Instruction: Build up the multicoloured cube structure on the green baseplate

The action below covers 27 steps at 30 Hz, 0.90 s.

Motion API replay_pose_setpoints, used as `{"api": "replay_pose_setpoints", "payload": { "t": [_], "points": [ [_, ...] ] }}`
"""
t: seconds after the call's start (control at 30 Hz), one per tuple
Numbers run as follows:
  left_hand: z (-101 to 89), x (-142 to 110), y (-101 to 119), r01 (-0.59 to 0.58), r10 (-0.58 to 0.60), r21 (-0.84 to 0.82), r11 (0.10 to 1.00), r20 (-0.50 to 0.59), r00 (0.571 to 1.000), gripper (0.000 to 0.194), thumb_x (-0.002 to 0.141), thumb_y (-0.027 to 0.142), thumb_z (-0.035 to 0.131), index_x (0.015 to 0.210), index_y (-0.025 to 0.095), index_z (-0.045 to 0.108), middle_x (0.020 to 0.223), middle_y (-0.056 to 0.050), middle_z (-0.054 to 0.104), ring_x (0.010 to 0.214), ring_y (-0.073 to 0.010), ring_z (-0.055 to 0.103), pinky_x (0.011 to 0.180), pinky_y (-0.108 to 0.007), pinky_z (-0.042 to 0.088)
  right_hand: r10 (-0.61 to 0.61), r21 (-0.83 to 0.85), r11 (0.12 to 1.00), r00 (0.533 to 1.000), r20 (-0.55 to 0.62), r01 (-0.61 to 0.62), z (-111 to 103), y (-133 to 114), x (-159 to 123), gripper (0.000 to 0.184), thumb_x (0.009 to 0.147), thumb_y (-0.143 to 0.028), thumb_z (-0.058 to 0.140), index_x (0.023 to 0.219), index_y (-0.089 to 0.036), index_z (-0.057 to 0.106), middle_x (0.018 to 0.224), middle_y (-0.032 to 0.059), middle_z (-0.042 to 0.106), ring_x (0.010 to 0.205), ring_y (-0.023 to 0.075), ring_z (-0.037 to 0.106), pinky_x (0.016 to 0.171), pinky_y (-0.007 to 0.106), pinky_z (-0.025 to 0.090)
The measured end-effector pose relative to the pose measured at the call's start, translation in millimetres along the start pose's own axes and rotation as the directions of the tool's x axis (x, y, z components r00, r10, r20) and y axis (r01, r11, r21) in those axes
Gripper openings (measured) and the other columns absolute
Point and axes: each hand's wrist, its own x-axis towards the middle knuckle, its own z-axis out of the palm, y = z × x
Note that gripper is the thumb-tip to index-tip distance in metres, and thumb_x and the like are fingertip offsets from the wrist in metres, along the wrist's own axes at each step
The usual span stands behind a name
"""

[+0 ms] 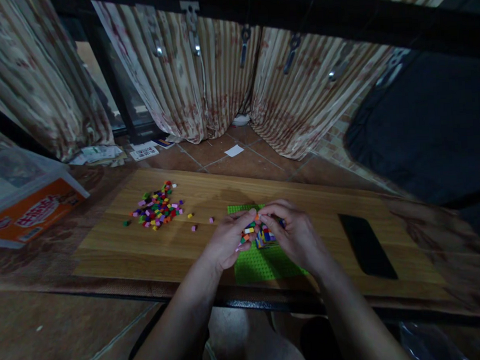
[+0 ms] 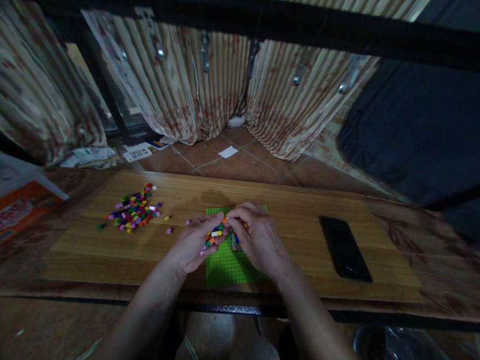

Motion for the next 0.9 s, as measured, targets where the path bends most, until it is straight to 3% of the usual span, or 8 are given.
{"api": "replay_pose_setpoints", "payload": {
  "t": [0.23,0.43,0.57,0.77,0.9],
  "points": [
    [1.1,-2,-3,-0.042,0.047,0.119,0.992,-0.045,0.998,0.032,0.071,0.041,0.075,0.074,0.012,0.059,0.058,0.003,0.048,0.044,-0.0029,0.038,0.034,-0.011,0.021,0.023,0.042,0.999,0.999,0.033,-0.024,-1,-3,-1,0.01,0.087,-0.026,0.061,0.088,-0.022,0.07,0.081,0.0021,0.066,0.079,0.0171,0.062,0.072,0.029,0.045],
    [-0.2,-5,3,-0.049,0.05,-0.018,0.999,0.048,0.998,0.032,0.067,0.038,0.078,0.073,0.013,0.059,0.058,0.002,0.05,0.043,-0.0025,0.038,0.033,-0.011,0.02,0.171,0.396,0.908,0.984,-0.043,-0.14,-1,-3,-2,0.008,0.081,-0.028,0.068,0.079,-0.023,0.073,0.075,0.0001,0.071,0.069,0.0143,0.063,0.066,0.027,0.048],
    [-2.2,-4,7,-0.003,0.006,-0.086,0.996,0.031,1.0,0.025,0.07,0.03,0.075,0.074,0.011,0.06,0.064,0.001,0.052,0.044,-0.0015,0.039,0.031,-0.009,0.019,0.271,0.532,0.832,0.952,-0.145,-0.156,-4,2,-2,0.008,0.076,-0.028,0.073,0.083,-0.024,0.074,0.076,-0.0012,0.072,0.067,0.0126,0.063,0.064,0.025,0.05],
    [-3.5,-2,7,0.015,-0.023,-0.131,0.991,-0.057,0.998,0.013,0.077,0.02,0.066,0.073,0.011,0.057,0.07,-0.001,0.053,0.045,-0.0018,0.042,0.03,-0.009,0.018,0.228,0.42,0.898,0.955,-0.187,-0.132,-11,9,-4,0.018,0.083,-0.03,0.066,0.1,-0.026,0.072,0.088,0.0004,0.074,0.078,0.015,0.068,0.073,0.028,0.052],
    [-4.6,-2,7,0.023,-0.034,-0.123,0.992,-0.086,0.996,0.011,0.082,0.018,0.06,0.073,0.011,0.057,0.069,-0.001,0.054,0.044,-0.002,0.043,0.03,-0.009,0.019,0.159,0.261,0.958,0.975,-0.153,-0.115,-18,12,-5,0.017,0.087,-0.034,0.062,0.096,-0.024,0.071,0.092,0.0022,0.074,0.083,0.017,0.068,0.076,0.03,0.052]
  ]
}}
